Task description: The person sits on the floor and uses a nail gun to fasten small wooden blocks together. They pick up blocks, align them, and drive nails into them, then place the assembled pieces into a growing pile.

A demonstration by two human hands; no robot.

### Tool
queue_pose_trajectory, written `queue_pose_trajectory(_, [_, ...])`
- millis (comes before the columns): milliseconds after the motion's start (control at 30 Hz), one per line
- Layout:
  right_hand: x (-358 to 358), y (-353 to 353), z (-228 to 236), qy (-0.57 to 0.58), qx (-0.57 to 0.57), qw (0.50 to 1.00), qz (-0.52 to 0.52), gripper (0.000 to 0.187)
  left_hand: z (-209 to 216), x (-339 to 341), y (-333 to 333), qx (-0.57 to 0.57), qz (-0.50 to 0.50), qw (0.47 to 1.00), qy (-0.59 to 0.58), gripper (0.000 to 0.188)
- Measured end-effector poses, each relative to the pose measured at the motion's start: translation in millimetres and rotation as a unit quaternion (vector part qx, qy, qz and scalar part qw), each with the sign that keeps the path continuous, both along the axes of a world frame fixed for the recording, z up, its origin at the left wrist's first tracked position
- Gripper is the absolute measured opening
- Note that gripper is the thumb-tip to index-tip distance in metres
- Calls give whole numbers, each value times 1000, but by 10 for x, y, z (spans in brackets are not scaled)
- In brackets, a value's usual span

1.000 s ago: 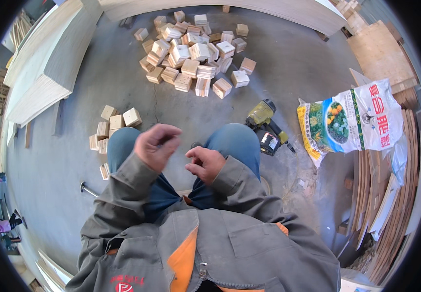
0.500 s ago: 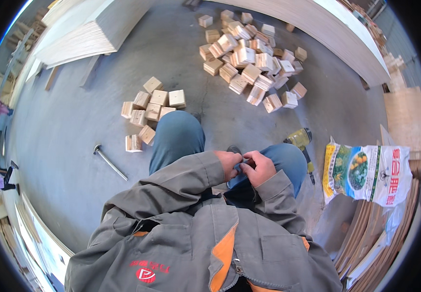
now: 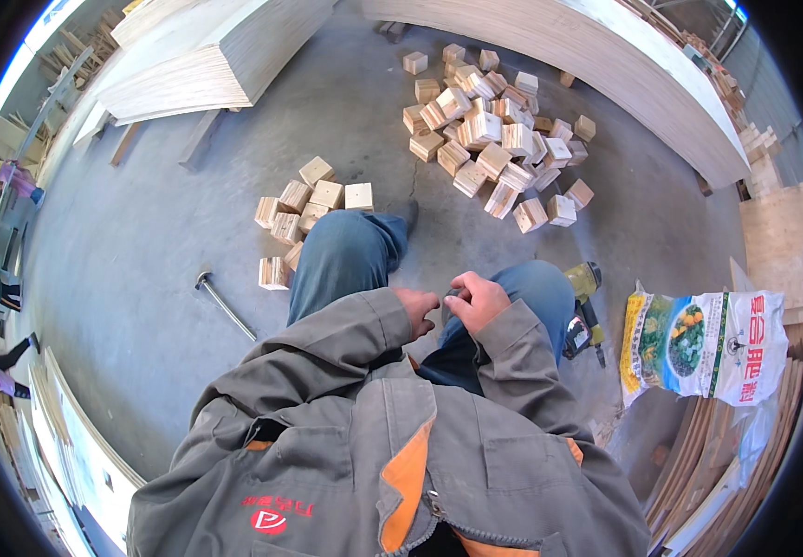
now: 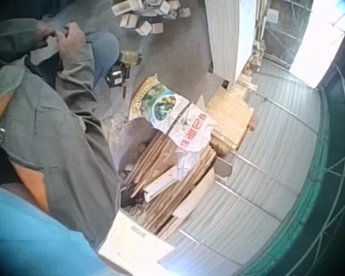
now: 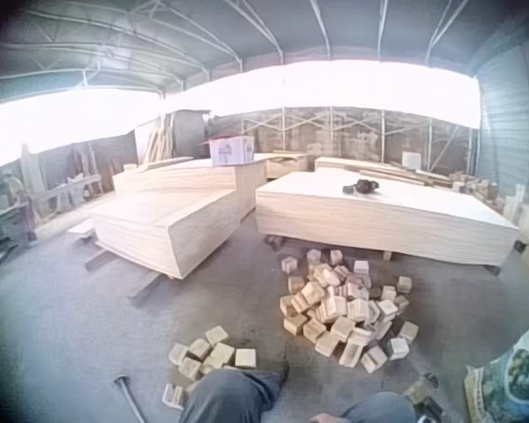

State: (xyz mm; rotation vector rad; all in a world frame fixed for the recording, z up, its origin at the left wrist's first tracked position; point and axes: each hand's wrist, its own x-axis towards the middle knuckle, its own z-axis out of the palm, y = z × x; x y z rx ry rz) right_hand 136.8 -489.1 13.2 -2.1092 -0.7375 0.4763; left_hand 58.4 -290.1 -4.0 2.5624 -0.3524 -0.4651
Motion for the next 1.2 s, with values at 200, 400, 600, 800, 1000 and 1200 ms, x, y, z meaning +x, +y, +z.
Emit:
queue_pose_trajectory(200, [9,-58,-6,11,5,1000,-13,36,-103,-3,88,14,2,998,61,43])
queue_pose_trajectory(400, [13,-117,-53,-6,-22,1000,-21,36,-156,41,157,13,23,993,111,45])
queue_pose_trajectory(600, [7,-51,-67,51,-139,988,-37,39,-12,24,110,-44,25,997,51,42])
queue_pose_trajectory(800, [-178,246,-361,93,-298,947,78,47,176,-15,203,-228,66,971,-37,34])
queue_pose_trajectory(1000, [-520,518,-1228,179,-385,866,264,55,211,176,382,-395,184,900,-17,26])
queue_pose_trajectory(1200, [-656,494,-1885,250,-362,782,441,48,719,919,746,-472,247,845,-53,23])
